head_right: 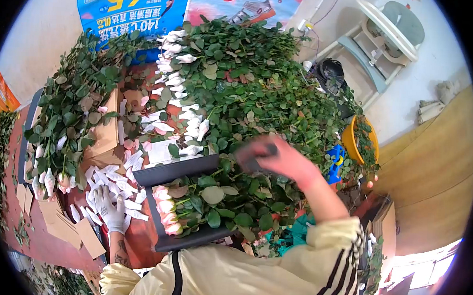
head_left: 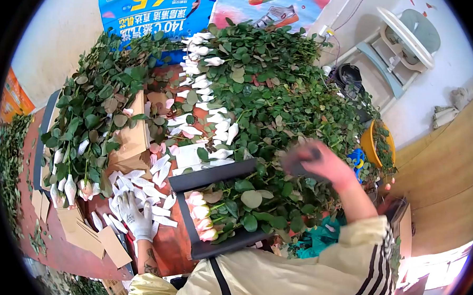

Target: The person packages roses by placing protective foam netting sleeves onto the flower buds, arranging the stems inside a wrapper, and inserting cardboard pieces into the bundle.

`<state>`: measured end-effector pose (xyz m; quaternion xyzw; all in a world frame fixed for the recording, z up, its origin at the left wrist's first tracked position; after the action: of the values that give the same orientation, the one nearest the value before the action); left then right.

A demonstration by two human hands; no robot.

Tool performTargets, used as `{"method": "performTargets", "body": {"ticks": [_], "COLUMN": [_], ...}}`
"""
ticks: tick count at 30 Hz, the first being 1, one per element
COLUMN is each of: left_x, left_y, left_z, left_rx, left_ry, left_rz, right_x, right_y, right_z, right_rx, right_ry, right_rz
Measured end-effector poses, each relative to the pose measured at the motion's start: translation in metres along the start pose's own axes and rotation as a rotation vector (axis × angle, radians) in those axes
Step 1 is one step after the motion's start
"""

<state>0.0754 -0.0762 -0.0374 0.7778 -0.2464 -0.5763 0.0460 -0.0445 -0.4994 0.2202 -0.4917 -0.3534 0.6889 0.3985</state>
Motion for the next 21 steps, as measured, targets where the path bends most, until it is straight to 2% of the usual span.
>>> {"method": "performTargets", "body": {"ticks": [1, 2, 3, 5, 6, 7, 9, 11, 13, 14, 15, 17, 18, 20, 21], "left_x": [-0.001, 0.000, 0.000, 0.000, 0.001, 0.000, 0.001, 0.003, 0.005, 0.004, 0.005, 0.007, 0.006, 0.007, 0.008], "left_y": [0.000, -0.001, -0.002, -0.002, -0.001, -0.001, -0.002, -0.004, -0.005, -0.005, -0.006, -0.006, -0.007, -0.009, -0.011], "left_z": [-0.001, -0.001, -0.002, -0.004, -0.003, -0.003, -0.003, -0.002, -0.001, -0.001, -0.001, -0.003, -0.002, 0.000, 0.002], "left_rx": [-0.008, -0.017, -0.025, -0.024, -0.015, -0.016, -0.012, -0.013, 0.008, 0.011, 0.006, 0.004, 0.008, 0.017, 0.018], "left_ry": [-0.002, -0.018, -0.032, -0.029, -0.028, -0.025, -0.026, -0.014, 0.000, 0.008, 0.001, -0.006, -0.006, 0.015, 0.017], "left_rz": [-0.004, 0.013, 0.030, 0.018, 0.008, 0.011, 0.006, 0.037, 0.008, -0.001, 0.001, -0.017, -0.021, 0.029, 0.024], "right_x": [-0.015, -0.023, -0.032, -0.042, -0.047, -0.047, -0.052, -0.057, -0.050, -0.048, -0.051, -0.060, -0.068, -0.108, -0.141], "right_y": [-0.016, -0.007, 0.023, 0.067, 0.091, 0.095, 0.131, 0.146, 0.150, 0.147, 0.141, 0.102, 0.076, 0.049, 0.037], "right_z": [-0.030, -0.077, -0.122, -0.188, -0.217, -0.230, -0.252, -0.253, -0.243, -0.233, -0.219, -0.191, -0.182, -0.167, -0.159], "right_rx": [-0.070, -0.085, -0.183, -0.177, -0.169, -0.173, 0.272, 0.255, 0.209, 0.115, 0.126, -0.025, 0.068, -0.149, -0.307], "right_ry": [0.386, 0.341, 0.387, 0.424, 0.386, 0.376, 0.156, 0.115, -0.119, -0.142, -0.142, 0.099, 0.104, 0.393, 0.591], "right_rz": [0.396, 0.551, 0.718, 0.957, 1.166, 1.171, 1.449, 1.453, 1.525, 1.609, 1.606, 1.594, 1.661, 1.748, 1.654]}}
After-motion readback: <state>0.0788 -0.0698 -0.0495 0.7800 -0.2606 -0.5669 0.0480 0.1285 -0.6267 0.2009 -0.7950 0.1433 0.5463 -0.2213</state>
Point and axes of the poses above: each hand's wrist, its own z-axis away from the middle knuckle, its own x-axis out of the palm, y = z × x, the point moved 6 cm from there along -z, towards the middle knuckle, and after that the axes turned 7 degrees about x, right-handed, at the moved point
